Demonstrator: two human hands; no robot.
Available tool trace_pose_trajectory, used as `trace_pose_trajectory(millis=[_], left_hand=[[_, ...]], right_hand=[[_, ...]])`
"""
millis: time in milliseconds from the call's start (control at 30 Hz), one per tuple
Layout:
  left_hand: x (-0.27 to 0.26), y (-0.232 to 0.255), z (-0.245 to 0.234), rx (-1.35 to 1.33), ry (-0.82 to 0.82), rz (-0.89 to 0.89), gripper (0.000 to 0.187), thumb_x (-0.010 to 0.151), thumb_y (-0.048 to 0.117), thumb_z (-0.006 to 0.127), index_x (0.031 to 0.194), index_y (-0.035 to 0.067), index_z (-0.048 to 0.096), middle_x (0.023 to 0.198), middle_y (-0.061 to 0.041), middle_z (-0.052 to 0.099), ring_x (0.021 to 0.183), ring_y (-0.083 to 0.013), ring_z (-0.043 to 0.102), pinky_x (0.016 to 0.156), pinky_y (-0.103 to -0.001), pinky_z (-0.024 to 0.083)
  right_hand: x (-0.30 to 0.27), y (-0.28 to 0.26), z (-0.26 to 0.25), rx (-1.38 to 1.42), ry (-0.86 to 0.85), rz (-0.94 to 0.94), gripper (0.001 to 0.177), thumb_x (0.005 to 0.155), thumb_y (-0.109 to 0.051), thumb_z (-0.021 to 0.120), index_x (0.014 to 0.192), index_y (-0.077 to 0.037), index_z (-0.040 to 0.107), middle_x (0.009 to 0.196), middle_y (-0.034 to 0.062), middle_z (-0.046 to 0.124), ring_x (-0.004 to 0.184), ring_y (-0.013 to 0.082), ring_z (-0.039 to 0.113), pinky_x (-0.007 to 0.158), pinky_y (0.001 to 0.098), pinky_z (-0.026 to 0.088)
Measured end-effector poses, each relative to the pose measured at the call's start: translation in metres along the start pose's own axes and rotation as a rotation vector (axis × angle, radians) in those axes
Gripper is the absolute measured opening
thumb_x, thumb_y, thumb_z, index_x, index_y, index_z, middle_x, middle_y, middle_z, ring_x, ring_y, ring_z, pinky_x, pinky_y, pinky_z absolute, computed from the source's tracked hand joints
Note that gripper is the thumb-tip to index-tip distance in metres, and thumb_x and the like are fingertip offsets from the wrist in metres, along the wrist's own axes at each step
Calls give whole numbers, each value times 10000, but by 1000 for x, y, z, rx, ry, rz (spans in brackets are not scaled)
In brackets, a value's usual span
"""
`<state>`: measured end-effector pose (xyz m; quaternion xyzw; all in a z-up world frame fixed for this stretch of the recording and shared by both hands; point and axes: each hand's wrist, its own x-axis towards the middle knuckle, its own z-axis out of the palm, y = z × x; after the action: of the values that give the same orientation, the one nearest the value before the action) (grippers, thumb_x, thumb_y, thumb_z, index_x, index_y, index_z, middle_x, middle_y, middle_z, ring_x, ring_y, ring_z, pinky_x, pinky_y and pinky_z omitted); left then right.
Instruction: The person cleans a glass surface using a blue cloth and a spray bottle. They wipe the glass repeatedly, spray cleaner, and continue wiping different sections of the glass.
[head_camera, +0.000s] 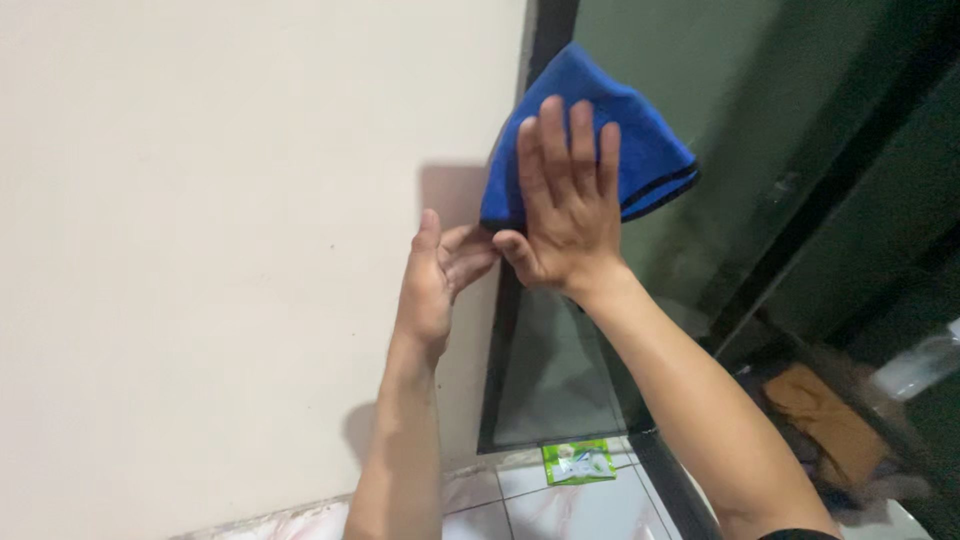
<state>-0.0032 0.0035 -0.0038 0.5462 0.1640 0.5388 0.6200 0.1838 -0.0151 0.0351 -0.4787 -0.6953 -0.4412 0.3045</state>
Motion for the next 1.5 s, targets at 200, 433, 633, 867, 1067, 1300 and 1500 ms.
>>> trace_pose_trajectory(millis=[200,433,633,867,1067,1300,1500], left_hand=[[-16,10,-17,544,11,34,741,1025,579,319,1154,-35,713,1124,-215,753,1089,-323,716,967,-406,528],[-25,14,-24,1169,-139,-95,380,993,381,543,1029,71,760,1006,-207,756,967,-387,717,880,-433,545],[-26,-25,-31,1161,-332,-22,225,873,164,656,1050,67,757,1048,-151,757,1011,-338,715,882,-422,552],[-33,-57,-35,1174,-329,-144,231,885,109,639,1076,65,764,1025,-158,762,964,-319,730,863,-406,558],[-34,-68,-36,1091,-315,-124,263,856,13,607,1076,39,750,990,-168,766,911,-305,744,821,-388,570],[-29,-77,-37,1037,-325,-108,228,853,33,630,1040,36,760,950,-175,769,861,-294,752,803,-387,582],[-20,-81,-41,1075,-356,-96,217,776,44,664,954,19,785,876,-175,772,814,-269,752,771,-381,585]], right_hand=[[-111,-38,64,-42,-228,-138,848,1039,-713,267,1569,-71,431,1669,171,258,1562,341,98,1280,529,-51],[-315,-88,148,503,-692,-267,695,1006,-549,441,1509,-72,487,1574,128,413,1495,318,288,1216,537,169],[-389,-105,176,725,-832,-316,644,897,-321,540,1490,-74,496,1517,117,502,1408,275,412,1156,448,313],[-335,-86,116,885,-912,-171,462,867,-182,627,1328,-172,649,1350,70,658,1247,239,564,1055,386,445],[-394,-44,139,1248,-1098,47,373,949,-183,558,1300,-125,670,1355,81,677,1237,237,616,1102,386,428],[-417,5,170,844,-782,-312,485,952,-262,502,1409,-119,577,1399,76,666,1203,254,647,1056,415,445],[-233,-10,113,796,-674,16,584,965,-354,558,1524,-187,519,1519,37,583,1345,272,512,1085,466,394]])
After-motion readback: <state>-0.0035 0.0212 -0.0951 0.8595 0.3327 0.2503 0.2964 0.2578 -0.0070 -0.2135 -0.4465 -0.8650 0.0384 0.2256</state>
